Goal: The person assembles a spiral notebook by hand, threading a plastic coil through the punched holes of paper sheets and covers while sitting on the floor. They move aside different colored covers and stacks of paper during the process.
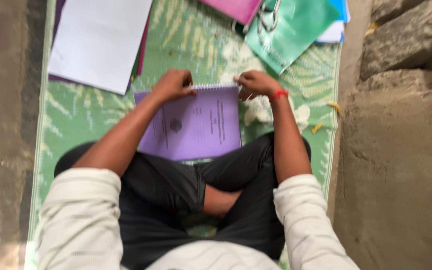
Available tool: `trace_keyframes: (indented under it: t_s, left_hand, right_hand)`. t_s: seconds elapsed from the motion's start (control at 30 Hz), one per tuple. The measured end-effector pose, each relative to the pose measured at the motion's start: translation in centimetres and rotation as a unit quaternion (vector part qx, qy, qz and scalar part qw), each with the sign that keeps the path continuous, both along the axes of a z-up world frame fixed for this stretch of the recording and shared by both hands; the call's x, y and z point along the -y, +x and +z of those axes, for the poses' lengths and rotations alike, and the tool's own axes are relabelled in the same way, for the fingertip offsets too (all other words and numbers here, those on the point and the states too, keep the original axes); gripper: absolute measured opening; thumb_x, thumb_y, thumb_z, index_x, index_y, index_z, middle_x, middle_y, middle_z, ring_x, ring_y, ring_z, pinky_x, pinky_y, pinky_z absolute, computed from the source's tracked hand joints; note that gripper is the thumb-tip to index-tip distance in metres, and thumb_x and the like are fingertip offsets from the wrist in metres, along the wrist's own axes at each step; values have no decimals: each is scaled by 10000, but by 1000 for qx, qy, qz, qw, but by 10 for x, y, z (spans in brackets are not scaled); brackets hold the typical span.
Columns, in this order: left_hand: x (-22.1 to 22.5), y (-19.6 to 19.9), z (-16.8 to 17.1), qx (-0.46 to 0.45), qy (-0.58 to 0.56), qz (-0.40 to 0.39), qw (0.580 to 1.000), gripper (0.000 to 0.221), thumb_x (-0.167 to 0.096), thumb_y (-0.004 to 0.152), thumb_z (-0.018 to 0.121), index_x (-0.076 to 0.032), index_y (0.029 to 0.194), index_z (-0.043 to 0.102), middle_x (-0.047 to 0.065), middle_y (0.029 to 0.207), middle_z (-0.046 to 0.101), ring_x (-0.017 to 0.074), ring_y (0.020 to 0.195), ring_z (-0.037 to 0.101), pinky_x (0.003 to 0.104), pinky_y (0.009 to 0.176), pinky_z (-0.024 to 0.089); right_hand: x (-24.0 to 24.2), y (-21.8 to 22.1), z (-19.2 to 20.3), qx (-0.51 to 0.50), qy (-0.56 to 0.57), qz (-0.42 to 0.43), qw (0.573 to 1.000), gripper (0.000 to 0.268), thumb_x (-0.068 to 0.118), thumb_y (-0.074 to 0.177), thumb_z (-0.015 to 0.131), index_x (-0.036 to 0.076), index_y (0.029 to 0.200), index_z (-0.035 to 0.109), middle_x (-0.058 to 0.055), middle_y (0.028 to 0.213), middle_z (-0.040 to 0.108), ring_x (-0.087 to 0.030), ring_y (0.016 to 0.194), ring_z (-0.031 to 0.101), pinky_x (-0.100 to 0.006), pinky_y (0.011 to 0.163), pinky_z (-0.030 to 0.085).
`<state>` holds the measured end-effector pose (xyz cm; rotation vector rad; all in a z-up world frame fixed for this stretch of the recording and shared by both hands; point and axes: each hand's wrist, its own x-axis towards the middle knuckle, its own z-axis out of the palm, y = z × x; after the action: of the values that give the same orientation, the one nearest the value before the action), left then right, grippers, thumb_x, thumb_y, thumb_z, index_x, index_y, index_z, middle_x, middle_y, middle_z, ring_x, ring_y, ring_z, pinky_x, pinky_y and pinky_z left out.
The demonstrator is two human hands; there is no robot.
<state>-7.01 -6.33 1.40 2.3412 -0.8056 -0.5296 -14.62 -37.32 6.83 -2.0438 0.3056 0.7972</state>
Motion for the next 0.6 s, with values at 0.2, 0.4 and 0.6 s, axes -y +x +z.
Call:
trace_keyframes:
  t_s: [0.2, 0.4, 0.6]
  left_hand:
    - [8, -5, -21, -35, -59, -25, 997, 309, -277, 883, 814, -24, 1056, 775, 182, 971, 753, 307, 882, 734, 414, 768, 561]
    - [14, -17, -5, -98, -56, 16, 993, 225, -214, 1000, 686, -42, 1127, 759, 192, 939, 755, 300, 857, 740, 426, 785, 552]
    - [11, -12, 2, -66, -119, -13, 991, 216, -41, 917, 698, -47, 1124, 756, 154, 966, 785, 236, 897, 769, 372, 815, 583]
  right_hand:
    - [13, -4, -11, 109, -67, 101, 987, 297, 313, 961, 728, 18, 973, 767, -91, 851, 784, -170, 774, 726, -339, 688, 557]
    - [17, -5, -10, 145, -33, 92, 985, 260, 217, 823, 863, 35, 968, 746, -67, 855, 760, -136, 779, 706, -316, 679, 538]
    - [9, -5, -7, 198, -15, 106, 974, 233, 104, 762, 889, 44, 907, 716, -25, 862, 720, -134, 817, 671, -335, 720, 549]
